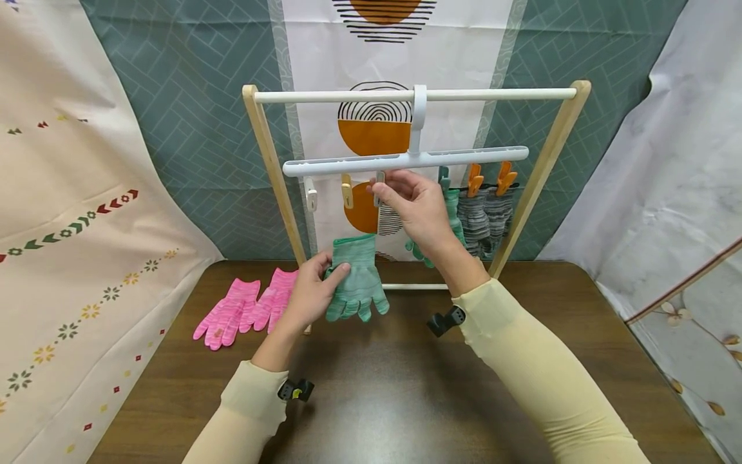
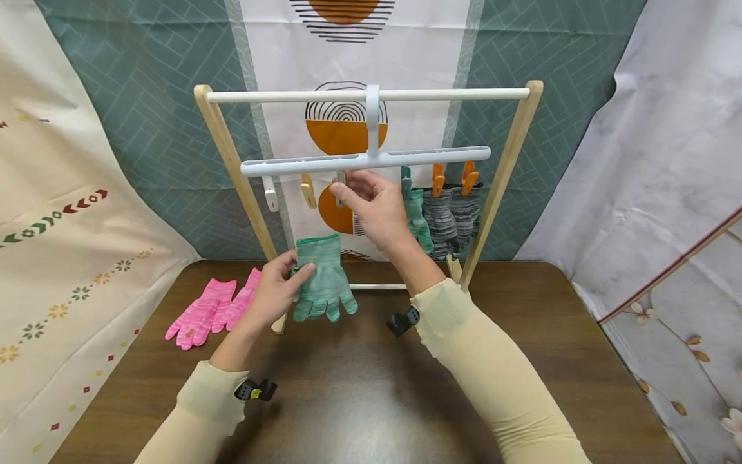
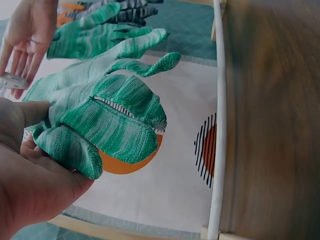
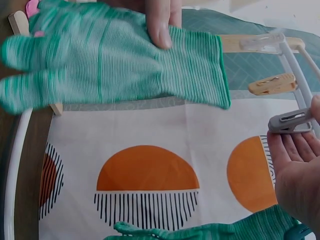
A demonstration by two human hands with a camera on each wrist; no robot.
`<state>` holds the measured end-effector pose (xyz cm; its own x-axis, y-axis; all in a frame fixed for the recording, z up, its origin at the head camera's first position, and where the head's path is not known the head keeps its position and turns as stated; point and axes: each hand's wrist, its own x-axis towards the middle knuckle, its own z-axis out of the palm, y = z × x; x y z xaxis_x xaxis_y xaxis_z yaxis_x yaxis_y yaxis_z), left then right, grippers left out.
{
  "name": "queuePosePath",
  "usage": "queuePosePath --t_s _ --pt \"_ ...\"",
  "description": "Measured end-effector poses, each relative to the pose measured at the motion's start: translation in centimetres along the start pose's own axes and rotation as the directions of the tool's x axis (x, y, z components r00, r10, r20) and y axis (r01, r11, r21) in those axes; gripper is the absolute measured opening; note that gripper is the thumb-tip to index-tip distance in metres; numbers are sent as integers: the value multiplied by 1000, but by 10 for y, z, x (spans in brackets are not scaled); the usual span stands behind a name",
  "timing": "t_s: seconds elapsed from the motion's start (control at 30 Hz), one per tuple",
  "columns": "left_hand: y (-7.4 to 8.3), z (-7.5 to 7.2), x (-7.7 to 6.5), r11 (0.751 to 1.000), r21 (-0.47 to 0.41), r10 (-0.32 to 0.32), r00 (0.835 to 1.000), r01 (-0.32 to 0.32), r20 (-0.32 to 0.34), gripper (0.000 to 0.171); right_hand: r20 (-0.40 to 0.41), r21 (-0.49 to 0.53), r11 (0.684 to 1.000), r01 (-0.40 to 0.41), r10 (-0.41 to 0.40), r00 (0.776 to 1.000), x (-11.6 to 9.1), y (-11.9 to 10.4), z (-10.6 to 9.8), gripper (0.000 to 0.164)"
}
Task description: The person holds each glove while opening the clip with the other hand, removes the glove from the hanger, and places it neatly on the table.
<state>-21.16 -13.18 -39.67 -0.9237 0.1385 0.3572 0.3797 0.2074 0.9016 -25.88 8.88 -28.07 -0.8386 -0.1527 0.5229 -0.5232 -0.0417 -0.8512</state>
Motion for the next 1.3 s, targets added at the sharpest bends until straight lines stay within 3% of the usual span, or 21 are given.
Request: queuePosePath --t_s 0.33,0.63,0.83,1.3 --pt "-1 -27 -15 1000 8 -27 1000 27 -12 20 33 9 1000 20 -20 999 0 0 -2 37" --pt "-5 -50 -29 989 -5 -146 988 146 -48 26 32 20 1000 7 -8 999 2 -1 -1 35" --pt "-14 -63 -39 981 -29 -192 980 191 -47 26 27 37 999 8 -9 1000 2 -1 0 37" --pt "-14 -99 -58 960 99 -255 963 263 -83 35 8 39 999 -12 12 1000 1 1 -2 37"
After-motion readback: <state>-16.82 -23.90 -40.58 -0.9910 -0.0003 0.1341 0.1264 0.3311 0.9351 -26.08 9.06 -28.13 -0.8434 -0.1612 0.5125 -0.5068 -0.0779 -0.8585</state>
